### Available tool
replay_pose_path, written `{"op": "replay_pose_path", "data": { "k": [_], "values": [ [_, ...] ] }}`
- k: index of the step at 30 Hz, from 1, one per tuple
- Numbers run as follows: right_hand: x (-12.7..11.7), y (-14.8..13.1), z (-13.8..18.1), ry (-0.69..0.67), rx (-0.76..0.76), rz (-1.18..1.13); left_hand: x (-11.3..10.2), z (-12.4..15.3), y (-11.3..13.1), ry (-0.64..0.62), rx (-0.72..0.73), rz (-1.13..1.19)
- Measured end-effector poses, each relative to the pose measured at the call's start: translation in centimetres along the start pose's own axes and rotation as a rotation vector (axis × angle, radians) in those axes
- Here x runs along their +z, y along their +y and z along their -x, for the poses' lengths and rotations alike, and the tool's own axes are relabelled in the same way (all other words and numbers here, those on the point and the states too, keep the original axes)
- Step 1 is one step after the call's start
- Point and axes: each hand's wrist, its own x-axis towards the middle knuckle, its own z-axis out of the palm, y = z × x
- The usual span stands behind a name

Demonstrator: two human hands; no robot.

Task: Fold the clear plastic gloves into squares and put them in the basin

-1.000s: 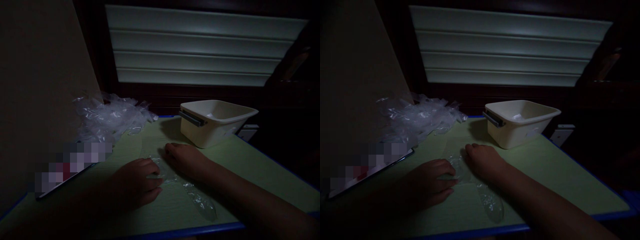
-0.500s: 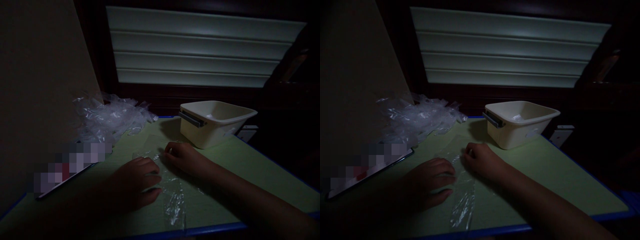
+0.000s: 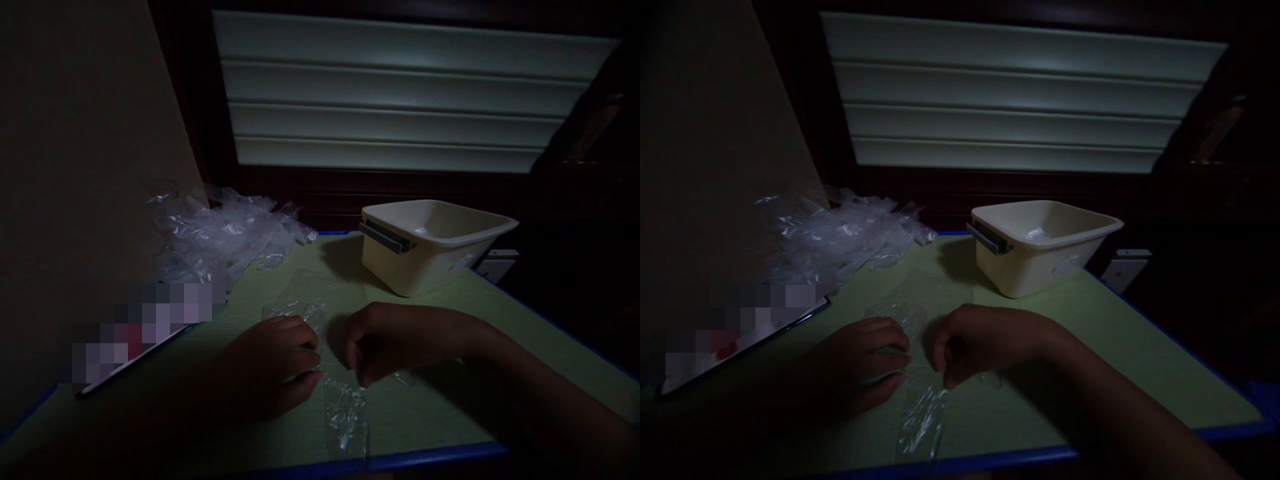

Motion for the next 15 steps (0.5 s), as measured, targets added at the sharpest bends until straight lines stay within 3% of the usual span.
{"op": "replay_pose_path", "data": {
  "k": [15],
  "values": [
    [0.2, -1.6, 0.0, 0.020, -0.024, 0.239, -0.5, 0.0, 0.3, -0.041, -0.042, 0.042]
  ]
}}
